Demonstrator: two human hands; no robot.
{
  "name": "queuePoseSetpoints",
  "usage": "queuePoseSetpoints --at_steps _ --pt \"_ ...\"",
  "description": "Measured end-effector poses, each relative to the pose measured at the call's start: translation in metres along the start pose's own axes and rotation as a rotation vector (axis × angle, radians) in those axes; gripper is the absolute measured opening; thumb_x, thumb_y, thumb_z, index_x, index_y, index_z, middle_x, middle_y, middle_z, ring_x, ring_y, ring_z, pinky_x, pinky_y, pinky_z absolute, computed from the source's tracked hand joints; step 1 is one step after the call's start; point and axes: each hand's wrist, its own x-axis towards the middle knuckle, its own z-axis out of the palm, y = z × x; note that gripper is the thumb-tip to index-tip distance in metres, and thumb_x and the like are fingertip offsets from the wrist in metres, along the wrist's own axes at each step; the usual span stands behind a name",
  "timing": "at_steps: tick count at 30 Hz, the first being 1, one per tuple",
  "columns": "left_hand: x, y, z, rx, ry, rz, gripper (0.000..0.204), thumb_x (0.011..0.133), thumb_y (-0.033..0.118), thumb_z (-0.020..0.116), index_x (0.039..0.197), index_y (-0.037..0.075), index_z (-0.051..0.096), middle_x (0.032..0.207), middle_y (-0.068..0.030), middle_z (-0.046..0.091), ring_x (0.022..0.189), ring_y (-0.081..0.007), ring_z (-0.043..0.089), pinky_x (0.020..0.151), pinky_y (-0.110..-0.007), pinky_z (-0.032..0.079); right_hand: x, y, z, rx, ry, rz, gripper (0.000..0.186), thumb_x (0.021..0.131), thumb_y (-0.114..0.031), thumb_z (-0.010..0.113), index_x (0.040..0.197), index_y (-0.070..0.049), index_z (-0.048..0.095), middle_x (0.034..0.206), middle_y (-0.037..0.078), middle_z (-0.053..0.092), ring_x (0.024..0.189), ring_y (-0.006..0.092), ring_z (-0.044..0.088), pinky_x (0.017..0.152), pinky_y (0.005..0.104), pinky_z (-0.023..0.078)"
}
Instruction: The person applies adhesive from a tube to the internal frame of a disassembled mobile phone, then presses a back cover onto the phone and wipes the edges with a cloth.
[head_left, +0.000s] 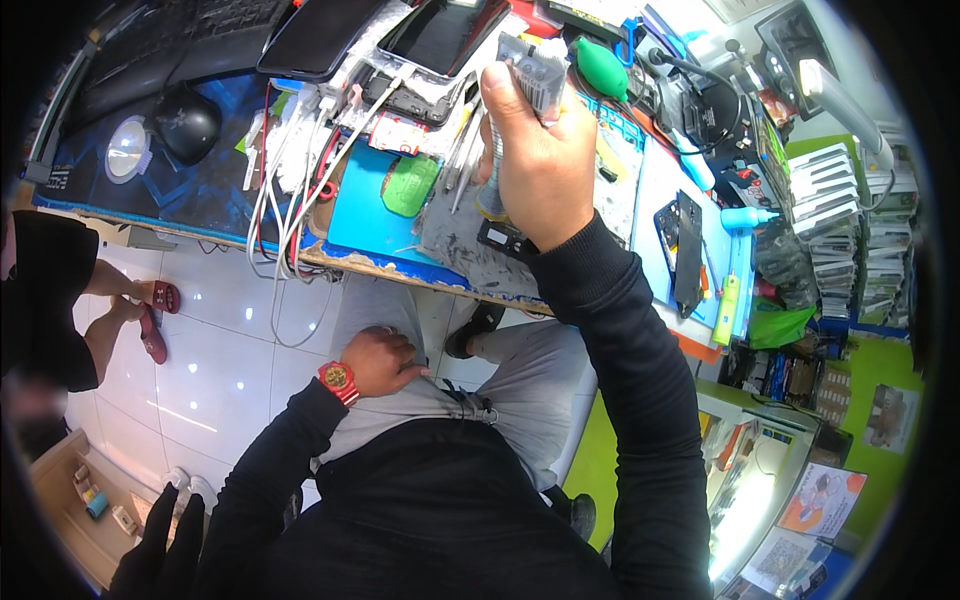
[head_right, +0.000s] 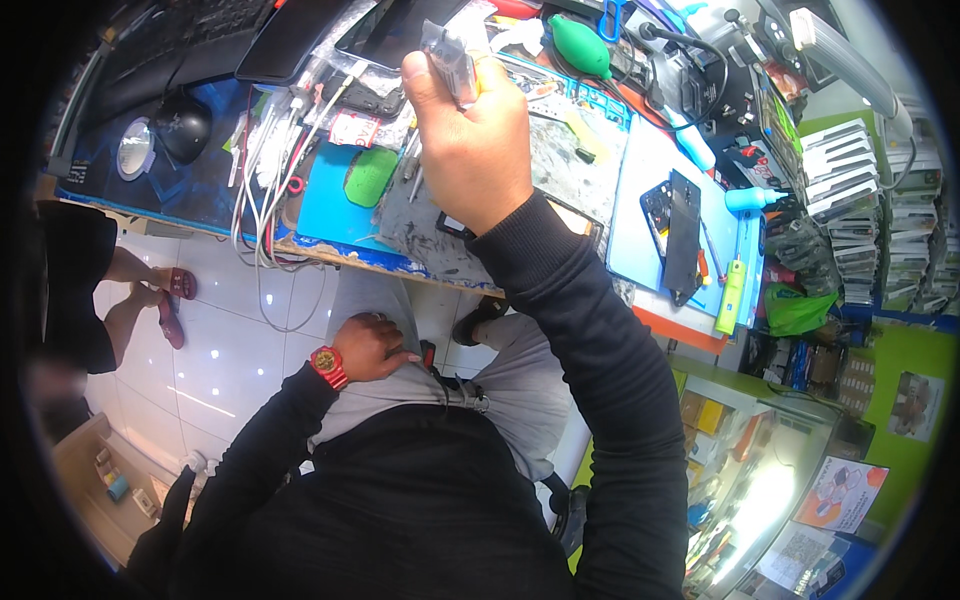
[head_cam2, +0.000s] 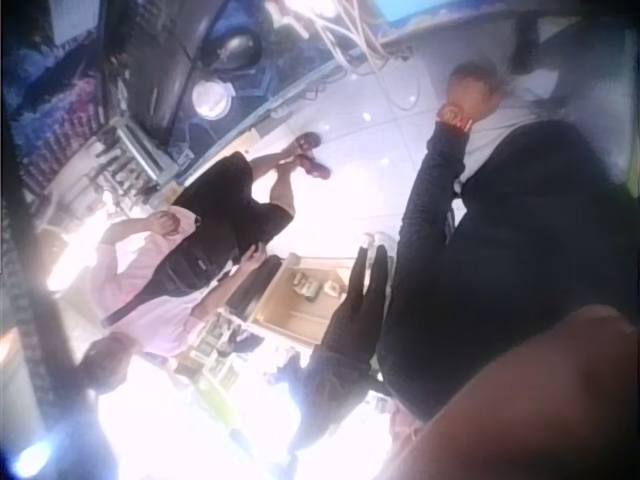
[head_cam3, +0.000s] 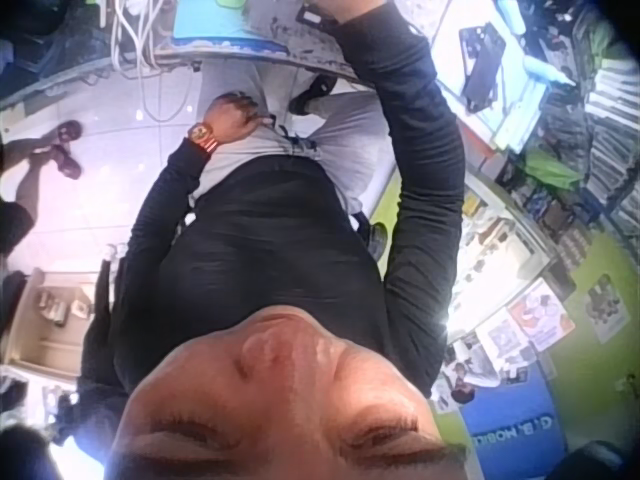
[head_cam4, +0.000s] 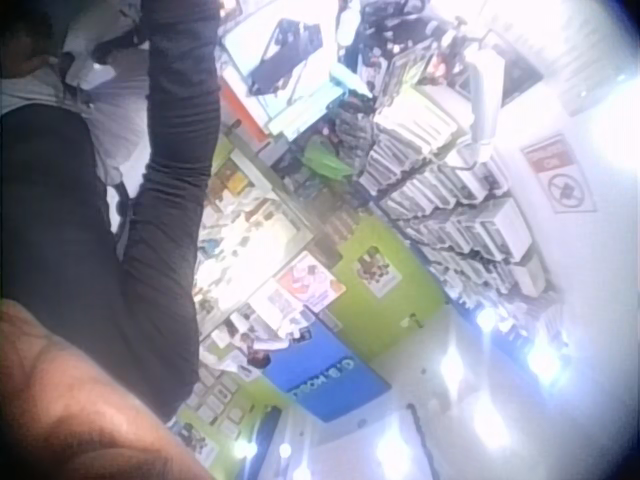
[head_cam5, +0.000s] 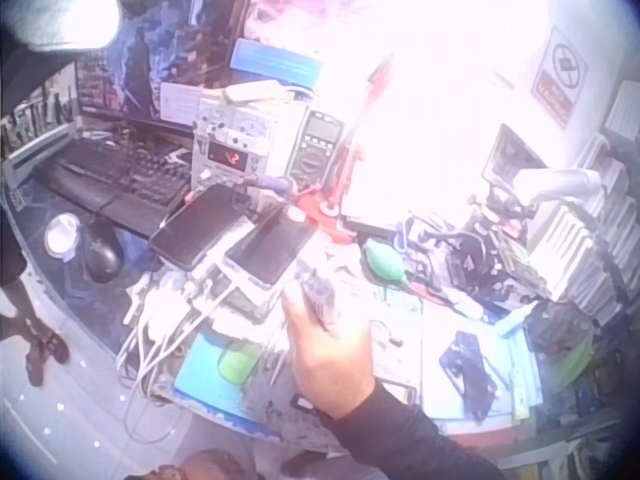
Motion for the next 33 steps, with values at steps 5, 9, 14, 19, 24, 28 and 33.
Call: queuePoseSetpoints --at_steps 5,9,14,19,24,28,33 --pt "0.001 0.001 -0.001 -0.006 0.015 0.014 0.039 0.090 0.041 0.075 0.073 0.006 0.070 0.074 -0.0095 0.066 0.071 -0.0315 0.066 0.069 -0.043 0.053 -0.004 -0.005 0.002 0.018 -0.018 -0.008 0.031 0.104 -0.029 0.069 0.101 0.001 0.063 0.075 0.002 0.065 0.069 0.0102 0.056 0.065 0.0296 0.048" --pt "0.001 0.001 -0.001 -0.020 0.031 0.010 0.039 0.091 0.040 0.074 0.072 0.006 0.069 0.073 -0.0098 0.065 0.071 -0.0324 0.067 0.071 -0.045 0.053 -0.005 -0.004 0.002 0.005 -0.029 -0.003 0.028 0.104 -0.026 0.068 0.101 0.002 0.064 0.078 0.005 0.066 0.072 0.0138 0.057 0.068 0.0320 0.049" --pt "0.000 0.000 0.000 -0.028 0.034 0.013 0.039 0.091 0.040 0.074 0.072 0.006 0.068 0.072 -0.0097 0.065 0.070 -0.0325 0.066 0.070 -0.045 0.053 -0.007 -0.006 0.002 -0.021 -0.038 -0.017 0.028 0.103 -0.025 0.068 0.099 0.003 0.065 0.083 0.011 0.066 0.075 0.0198 0.059 0.073 0.0353 0.049" --pt "0.001 0.000 0.002 -0.027 0.059 0.023 0.039 0.090 0.040 0.075 0.072 0.006 0.068 0.071 -0.0098 0.064 0.069 -0.0325 0.066 0.069 -0.045 0.052 -0.010 -0.007 0.001 -0.063 -0.031 -0.031 0.030 0.103 -0.026 0.068 0.098 0.003 0.066 0.084 0.014 0.065 0.077 0.0238 0.060 0.074 0.0372 0.049" --pt "0.001 0.000 0.001 -0.016 0.039 0.017 0.040 0.089 0.041 0.076 0.071 0.006 0.068 0.071 -0.0095 0.064 0.068 -0.0322 0.065 0.068 -0.044 0.052 -0.012 -0.008 0.000 -0.046 -0.030 -0.030 0.029 0.103 -0.026 0.068 0.100 0.003 0.067 0.085 0.014 0.065 0.078 0.0235 0.061 0.075 0.0369 0.049" --pt "0.001 0.001 0.000 -0.017 0.031 0.010 0.041 0.089 0.041 0.077 0.070 0.006 0.068 0.071 -0.0092 0.063 0.068 -0.0323 0.064 0.067 -0.044 0.051 -0.015 -0.007 -0.003 -0.022 -0.024 -0.015 0.029 0.103 -0.025 0.068 0.103 0.003 0.066 0.086 0.011 0.066 0.080 0.0192 0.061 0.076 0.0341 0.050" --pt "0.002 0.002 0.001 -0.013 0.021 -0.003 0.041 0.089 0.042 0.077 0.070 0.006 0.068 0.071 -0.0093 0.063 0.069 -0.0325 0.065 0.067 -0.044 0.051 -0.018 -0.011 -0.006 0.046 -0.033 0.032 0.026 0.105 -0.023 0.067 0.111 0.003 0.065 0.086 0.004 0.068 0.078 0.0102 0.058 0.073 0.0286 0.049"
